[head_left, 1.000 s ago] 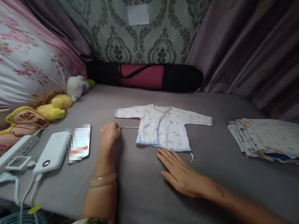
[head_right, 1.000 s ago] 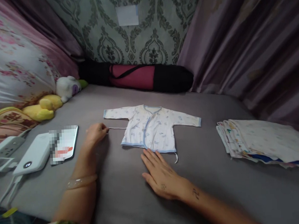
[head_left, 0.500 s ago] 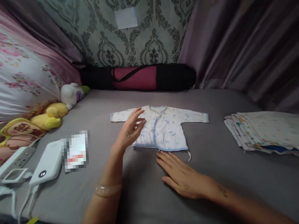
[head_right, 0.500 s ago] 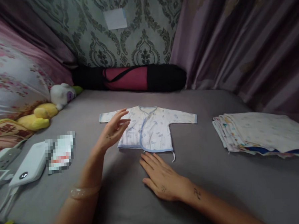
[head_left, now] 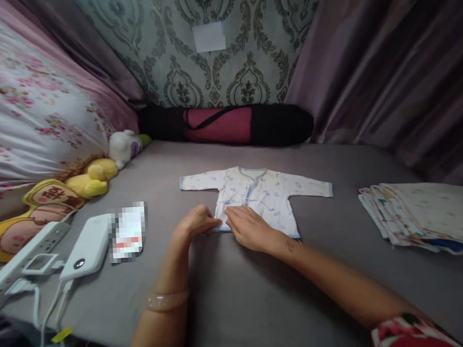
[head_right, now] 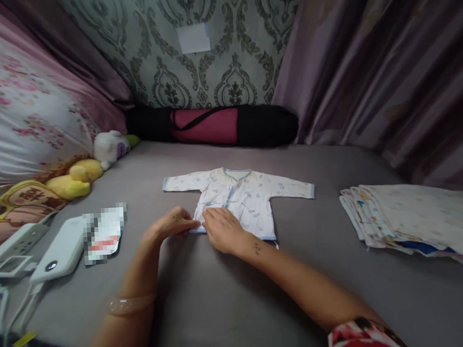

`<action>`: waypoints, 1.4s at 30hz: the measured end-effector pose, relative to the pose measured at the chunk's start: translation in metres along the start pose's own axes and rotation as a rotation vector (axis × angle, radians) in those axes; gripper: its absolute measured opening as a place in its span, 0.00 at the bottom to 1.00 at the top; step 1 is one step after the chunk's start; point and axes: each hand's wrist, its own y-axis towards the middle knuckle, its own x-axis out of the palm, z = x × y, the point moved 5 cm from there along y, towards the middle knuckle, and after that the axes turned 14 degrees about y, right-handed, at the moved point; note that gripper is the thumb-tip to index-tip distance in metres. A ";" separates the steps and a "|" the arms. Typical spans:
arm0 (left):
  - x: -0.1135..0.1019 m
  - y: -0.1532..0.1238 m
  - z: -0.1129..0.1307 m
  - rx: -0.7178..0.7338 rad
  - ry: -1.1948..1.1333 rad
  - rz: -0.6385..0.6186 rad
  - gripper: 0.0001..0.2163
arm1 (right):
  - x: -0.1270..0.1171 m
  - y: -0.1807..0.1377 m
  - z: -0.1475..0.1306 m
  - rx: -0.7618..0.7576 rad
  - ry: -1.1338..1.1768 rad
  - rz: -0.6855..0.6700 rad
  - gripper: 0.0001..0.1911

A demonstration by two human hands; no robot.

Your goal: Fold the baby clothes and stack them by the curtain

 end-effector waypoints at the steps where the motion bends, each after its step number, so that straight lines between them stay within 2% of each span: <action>1: 0.000 0.000 -0.002 -0.006 -0.010 -0.007 0.16 | 0.004 0.006 0.004 -0.004 -0.023 -0.002 0.20; 7: 0.001 -0.002 -0.010 -0.021 -0.076 -0.134 0.15 | 0.023 0.020 0.028 0.002 -0.111 -0.022 0.32; 12: 0.001 -0.005 -0.013 -0.030 -0.089 -0.194 0.18 | 0.023 0.019 0.031 0.032 -0.125 -0.042 0.30; 16: -0.003 -0.008 -0.016 -0.021 -0.086 -0.165 0.21 | 0.024 0.015 0.021 0.018 -0.119 -0.103 0.28; 20: -0.012 -0.006 -0.024 -0.074 -0.126 -0.004 0.23 | 0.034 -0.007 -0.003 -0.043 -0.070 -0.138 0.29; 24: -0.023 0.000 -0.029 -0.129 -0.036 0.265 0.20 | 0.037 -0.040 -0.038 -0.126 0.041 -0.210 0.30; 27: -0.028 0.000 -0.014 -0.053 0.104 0.505 0.15 | 0.022 -0.054 -0.052 -0.241 0.178 -0.275 0.25; 29: -0.026 -0.001 0.008 0.106 0.143 0.655 0.12 | 0.001 -0.052 -0.037 -0.202 0.231 -0.166 0.22; 31: -0.015 -0.001 0.036 0.335 0.157 0.739 0.13 | -0.022 -0.045 0.000 -0.018 0.190 0.071 0.23; 33: 0.004 0.000 0.063 0.544 0.213 0.741 0.15 | -0.036 -0.042 0.043 0.161 0.075 0.247 0.23; 34: 0.015 0.002 0.074 0.608 0.263 0.724 0.16 | -0.038 -0.042 0.061 0.212 0.005 0.269 0.24; 37: 0.043 0.012 0.090 0.592 0.449 0.653 0.21 | -0.028 -0.046 0.095 0.284 -0.138 0.177 0.28; 39: 0.055 0.018 0.087 0.504 0.530 0.601 0.24 | -0.021 -0.051 0.103 0.306 -0.177 0.140 0.31; 42: 0.060 0.021 0.078 0.417 0.571 0.559 0.27 | -0.018 -0.059 0.104 0.357 -0.198 0.161 0.32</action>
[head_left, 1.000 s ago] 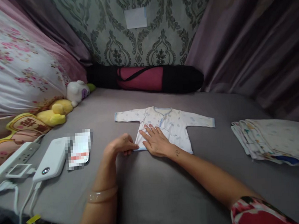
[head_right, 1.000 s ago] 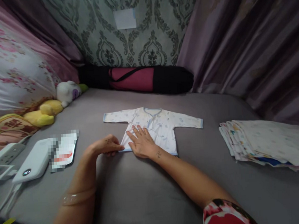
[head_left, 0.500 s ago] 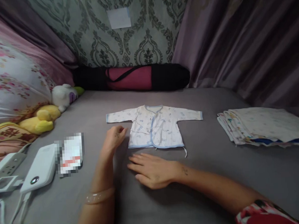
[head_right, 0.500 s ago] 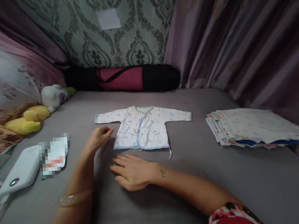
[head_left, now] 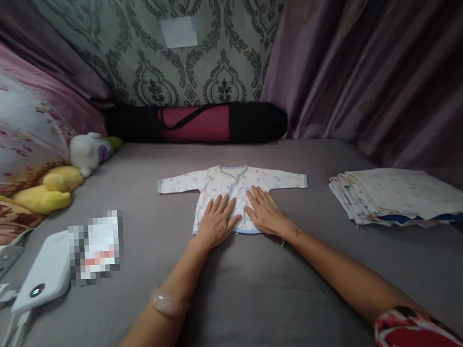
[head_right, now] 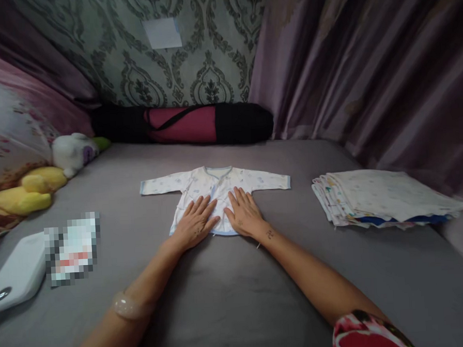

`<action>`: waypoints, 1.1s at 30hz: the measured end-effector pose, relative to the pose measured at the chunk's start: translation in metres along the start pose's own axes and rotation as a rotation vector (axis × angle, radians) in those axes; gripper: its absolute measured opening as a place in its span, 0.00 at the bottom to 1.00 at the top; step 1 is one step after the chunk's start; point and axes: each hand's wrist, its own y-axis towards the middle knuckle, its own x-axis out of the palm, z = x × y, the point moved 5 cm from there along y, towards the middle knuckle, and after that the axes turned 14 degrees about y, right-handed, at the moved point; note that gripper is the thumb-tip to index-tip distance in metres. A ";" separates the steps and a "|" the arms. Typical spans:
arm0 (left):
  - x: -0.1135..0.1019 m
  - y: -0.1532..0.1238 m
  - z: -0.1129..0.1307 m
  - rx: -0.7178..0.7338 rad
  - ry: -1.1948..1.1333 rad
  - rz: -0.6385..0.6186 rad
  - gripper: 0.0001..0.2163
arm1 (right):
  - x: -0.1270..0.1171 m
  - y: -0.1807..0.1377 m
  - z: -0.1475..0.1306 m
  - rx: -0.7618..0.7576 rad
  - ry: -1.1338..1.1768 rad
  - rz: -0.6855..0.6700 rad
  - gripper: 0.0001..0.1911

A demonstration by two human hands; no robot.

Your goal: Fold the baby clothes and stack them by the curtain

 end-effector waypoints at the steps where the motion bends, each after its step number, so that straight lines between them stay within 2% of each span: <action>1: 0.001 -0.001 -0.002 -0.009 0.005 -0.008 0.28 | -0.001 -0.002 0.002 0.018 0.000 0.006 0.33; 9: -0.001 -0.004 -0.005 -0.024 0.020 -0.064 0.30 | -0.007 -0.014 0.015 0.003 0.020 0.022 0.33; 13: -0.010 0.000 -0.006 0.006 0.018 -0.090 0.29 | -0.009 -0.013 0.016 0.012 0.032 -0.003 0.34; 15: -0.021 0.008 -0.006 0.025 0.042 -0.063 0.28 | -0.015 -0.008 0.018 0.012 0.058 -0.056 0.33; 17: -0.035 0.023 -0.004 0.028 0.078 0.013 0.24 | -0.026 0.002 0.020 0.005 0.124 -0.089 0.27; 19: -0.045 0.044 0.004 0.068 0.102 0.091 0.20 | -0.042 0.017 0.024 0.020 0.230 -0.051 0.22; 21: -0.044 0.067 0.016 0.167 0.106 0.132 0.18 | -0.058 0.034 0.033 0.083 0.323 0.041 0.20; 23: -0.033 0.088 0.026 0.236 0.106 0.137 0.20 | -0.070 0.048 0.047 0.182 0.371 0.137 0.19; 26: -0.008 0.107 0.027 0.161 0.105 0.083 0.25 | -0.083 0.058 0.077 0.368 0.373 0.263 0.17; 29: 0.011 0.109 0.022 0.084 0.094 0.002 0.29 | -0.092 0.052 0.112 0.543 0.320 0.364 0.17; 33: 0.006 0.108 0.021 0.104 0.111 -0.026 0.28 | -0.101 0.027 0.152 0.720 0.253 0.456 0.19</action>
